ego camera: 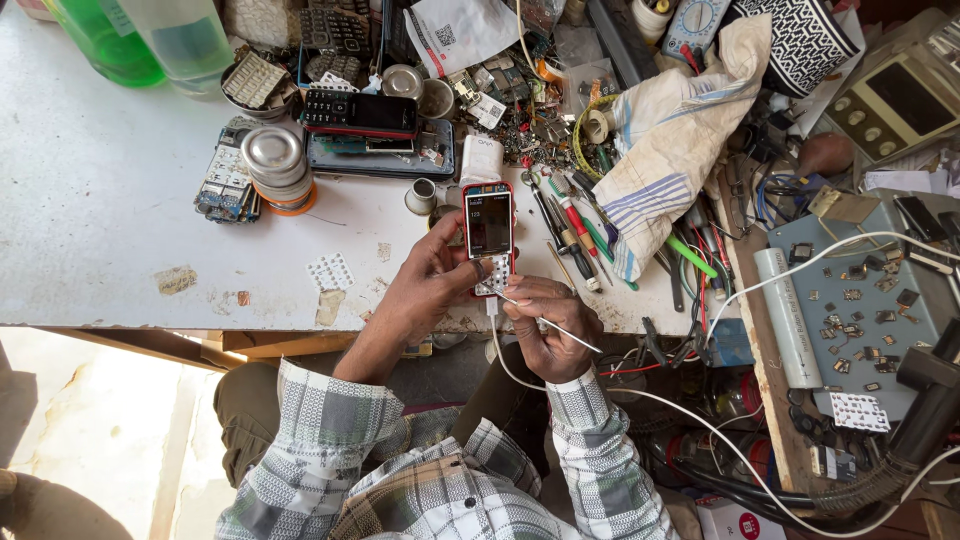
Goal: The person tests a red feature phone connected to a charging cable, pressing its keys with a thin probe while watching the screen, and wipes it with a cloth. They then remove the back cover and battery, extract the main circuit board, and brush and pick at the board with a probe.
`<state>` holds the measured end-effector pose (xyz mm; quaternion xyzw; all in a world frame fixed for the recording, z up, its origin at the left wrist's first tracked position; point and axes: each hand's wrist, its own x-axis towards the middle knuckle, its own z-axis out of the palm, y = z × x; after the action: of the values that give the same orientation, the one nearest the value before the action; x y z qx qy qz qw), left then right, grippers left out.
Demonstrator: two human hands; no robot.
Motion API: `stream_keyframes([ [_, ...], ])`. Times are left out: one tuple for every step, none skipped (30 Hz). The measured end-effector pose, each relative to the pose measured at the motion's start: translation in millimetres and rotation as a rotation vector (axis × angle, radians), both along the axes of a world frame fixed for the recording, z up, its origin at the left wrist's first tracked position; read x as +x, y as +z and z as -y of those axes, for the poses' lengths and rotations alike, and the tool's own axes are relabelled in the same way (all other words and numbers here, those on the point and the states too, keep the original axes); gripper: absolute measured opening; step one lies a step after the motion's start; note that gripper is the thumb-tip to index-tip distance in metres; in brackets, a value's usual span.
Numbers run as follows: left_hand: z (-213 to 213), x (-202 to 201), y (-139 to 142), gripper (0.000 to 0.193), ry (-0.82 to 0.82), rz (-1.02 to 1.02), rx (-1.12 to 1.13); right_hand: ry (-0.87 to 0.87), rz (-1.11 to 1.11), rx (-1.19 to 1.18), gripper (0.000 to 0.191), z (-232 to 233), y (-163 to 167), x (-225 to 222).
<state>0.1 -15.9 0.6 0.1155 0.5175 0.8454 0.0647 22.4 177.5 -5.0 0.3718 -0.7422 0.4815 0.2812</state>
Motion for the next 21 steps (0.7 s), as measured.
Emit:
stream_keyframes([
  [-0.4,-0.5,-0.7,0.052,0.001,0.012,-0.005,-0.007,0.002,0.006,0.025,-0.2,-0.2,0.2],
  [-0.8,-1.0,-1.1,0.052,0.003,0.024,-0.011,-0.014,0.003,0.012,0.024,-0.3,-0.4,0.3],
  [-1.1,-1.2,-1.1,0.053,0.004,0.036,-0.016,-0.021,0.004,0.017,0.024,-0.7,-0.9,0.4],
  [-0.8,-1.1,-0.6,0.052,0.000,0.022,-0.007,-0.022,0.009,0.018,0.023,-1.0,-1.4,0.5],
  [-0.6,-0.7,0.2,0.052,-0.004,0.008,0.002,-0.022,0.014,0.020,0.023,-1.4,-2.1,0.3],
  [-0.5,-0.4,1.3,0.051,-0.008,-0.006,0.012,-0.022,0.020,0.022,0.022,-2.1,-3.0,0.1],
  [-0.2,0.0,2.7,0.051,-0.006,0.023,-0.002,0.001,0.025,0.009,0.022,-2.8,-4.2,-0.2],
  [0.5,0.8,4.2,0.052,-0.004,0.054,-0.017,0.022,0.031,-0.005,0.022,-3.2,-5.6,-1.0],
  [0.8,1.9,5.7,0.052,-0.003,0.085,-0.031,0.043,0.038,-0.018,0.022,-3.8,-7.2,-1.5],
  [1.0,2.3,7.4,0.053,-0.003,0.091,-0.026,0.061,0.048,-0.050,0.022,-3.9,-9.0,-2.2],
  [0.8,2.3,8.9,0.053,-0.003,0.097,-0.020,0.079,0.060,-0.082,0.022,-4.2,-10.8,-2.8],
  [0.8,2.5,10.4,0.054,-0.003,0.105,-0.014,0.097,0.072,-0.113,0.022,-4.3,-12.4,-3.1],
  [0.7,3.1,11.5,0.053,-0.005,0.085,-0.010,0.102,0.075,-0.117,0.022,-4.6,-13.8,-3.2],
  [0.8,3.3,12.6,0.052,-0.006,0.064,-0.006,0.106,0.077,-0.121,0.022,-4.8,-14.8,-3.4],
  [0.8,3.8,13.3,0.051,-0.008,0.043,-0.002,0.110,0.080,-0.126,0.021,-5.1,-15.5,-3.3],
  [1.0,4.5,13.9,0.051,-0.009,0.059,-0.004,0.100,0.076,-0.110,0.021,-5.3,-15.7,-3.1],
  [1.3,5.0,14.3,0.052,-0.009,0.074,-0.006,0.090,0.070,-0.094,0.021,-5.7,-15.6,-3.0],
  [1.4,4.8,14.7,0.053,-0.010,0.087,-0.007,0.081,0.062,-0.078,0.021,-5.9,-15.1,-3.1],
  [1.3,4.9,14.8,0.054,-0.010,0.086,-0.011,0.078,0.062,-0.078,0.021,-6.0,-14.5,-3.0],
  [1.6,5.1,14.7,0.054,-0.010,0.085,-0.015,0.075,0.061,-0.078,0.021,-5.6,-13.9,-2.9],
  [1.8,5.0,14.5,0.055,-0.009,0.084,-0.019,0.073,0.060,-0.079,0.021,-5.3,-13.3,-3.0],
])
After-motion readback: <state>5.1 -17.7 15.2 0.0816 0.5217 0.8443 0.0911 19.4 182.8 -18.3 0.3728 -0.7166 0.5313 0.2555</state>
